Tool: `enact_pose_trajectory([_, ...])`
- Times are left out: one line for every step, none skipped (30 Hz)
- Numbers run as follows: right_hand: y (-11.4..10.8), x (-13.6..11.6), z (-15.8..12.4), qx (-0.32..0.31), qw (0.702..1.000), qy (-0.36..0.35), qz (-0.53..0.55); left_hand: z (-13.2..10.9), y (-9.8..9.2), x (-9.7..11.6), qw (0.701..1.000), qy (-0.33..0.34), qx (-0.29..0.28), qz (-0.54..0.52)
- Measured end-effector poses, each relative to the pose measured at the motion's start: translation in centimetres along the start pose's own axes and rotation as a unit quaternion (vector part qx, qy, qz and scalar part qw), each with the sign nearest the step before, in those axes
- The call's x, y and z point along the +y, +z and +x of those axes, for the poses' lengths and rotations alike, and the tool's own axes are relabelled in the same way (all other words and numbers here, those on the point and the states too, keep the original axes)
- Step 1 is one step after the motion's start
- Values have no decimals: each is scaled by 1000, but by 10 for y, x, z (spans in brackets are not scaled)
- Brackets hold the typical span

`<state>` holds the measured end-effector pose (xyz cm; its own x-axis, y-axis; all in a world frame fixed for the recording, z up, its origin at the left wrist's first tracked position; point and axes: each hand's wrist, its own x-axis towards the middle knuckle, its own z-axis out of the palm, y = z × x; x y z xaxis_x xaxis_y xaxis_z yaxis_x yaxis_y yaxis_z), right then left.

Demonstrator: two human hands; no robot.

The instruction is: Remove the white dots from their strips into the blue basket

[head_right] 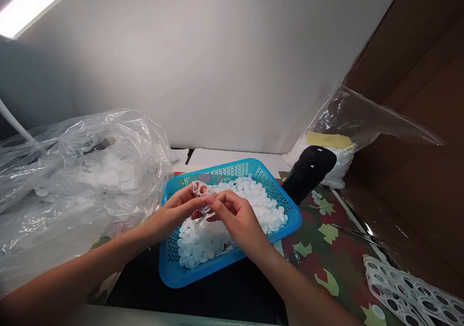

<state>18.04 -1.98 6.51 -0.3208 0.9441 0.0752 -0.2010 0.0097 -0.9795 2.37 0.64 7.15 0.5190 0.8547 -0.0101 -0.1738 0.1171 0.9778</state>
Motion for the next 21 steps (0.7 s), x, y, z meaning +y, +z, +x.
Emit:
enact_pose_trajectory([0, 0, 0, -4, 1000, -1, -2, 0, -1, -1, 1000, -8, -1, -8])
enact_pose_trajectory([0, 0, 0, -9, 1000, -2, 0, 0, -1, -1, 1000, -17, 0, -22])
enact_pose_trajectory([-1, 1, 0, -13, 1000, -3, 4, 1, -2, -3, 999, -27, 2, -38])
enact_pose_trajectory([-1, 2, 0, -14, 1000, -4, 9, 1, -3, -4, 998, -36, 4, -54])
enact_pose_trajectory([-1, 3, 0, -12, 1000, -4, 13, 2, -4, -4, 997, -41, 5, -69])
enact_pose_trajectory([-2, 4, 0, -6, 1000, -3, 17, 3, -4, -5, 996, -44, 8, -82])
enact_pose_trajectory([-2, 5, -1, 2, 1000, -2, 21, 3, -5, -5, 994, -49, 10, -95])
enact_pose_trajectory([-3, 6, -1, 9, 1000, -1, 23, 4, -5, -5, 993, -56, 15, -106])
enact_pose_trajectory([-3, 7, -1, 14, 1000, 1, 24, 5, -5, -4, 991, -63, 23, -116])
enact_pose_trajectory([-4, 8, 0, 19, 999, 1, 25, 6, -4, -3, 989, -72, 34, -128])
enact_pose_trajectory([-5, 8, 0, 24, 999, 1, 27, 7, -4, -1, 986, -81, 47, -141])
enact_pose_trajectory([-5, 9, 0, 30, 999, -1, 29, 8, -4, 1, 982, -88, 61, -158])
enact_pose_trajectory([-6, 10, 0, 36, 999, -3, 33, 8, -4, 3, 977, -94, 74, -175])
enact_pose_trajectory([-6, 10, 0, 40, 998, -5, 39, 8, -4, 4, 973, -98, 84, -193])
enact_pose_trajectory([-7, 10, 0, 42, 998, -7, 44, 9, -4, 5, 968, -103, 90, -209])
enact_pose_trajectory([-7, 10, 0, 41, 998, -8, 49, 9, -5, 6, 965, -108, 93, -221])
enact_pose_trajectory([-7, 9, 0, 37, 998, -10, 51, 9, -6, 7, 962, -113, 95, -229])
enact_pose_trajectory([-7, 9, -1, 30, 998, -11, 54, 9, -7, 8, 960, -117, 96, -235])
enact_pose_trajectory([-7, 8, -1, 21, 998, -13, 59, 10, -8, 8, 958, -119, 96, -243])
enact_pose_trajectory([-7, 7, -2, 12, 998, -15, 65, 10, -9, 8, 955, -120, 97, -252])
enact_pose_trajectory([-7, 6, -2, 3, 997, -17, 71, 11, -10, 8, 953, -119, 96, -263])
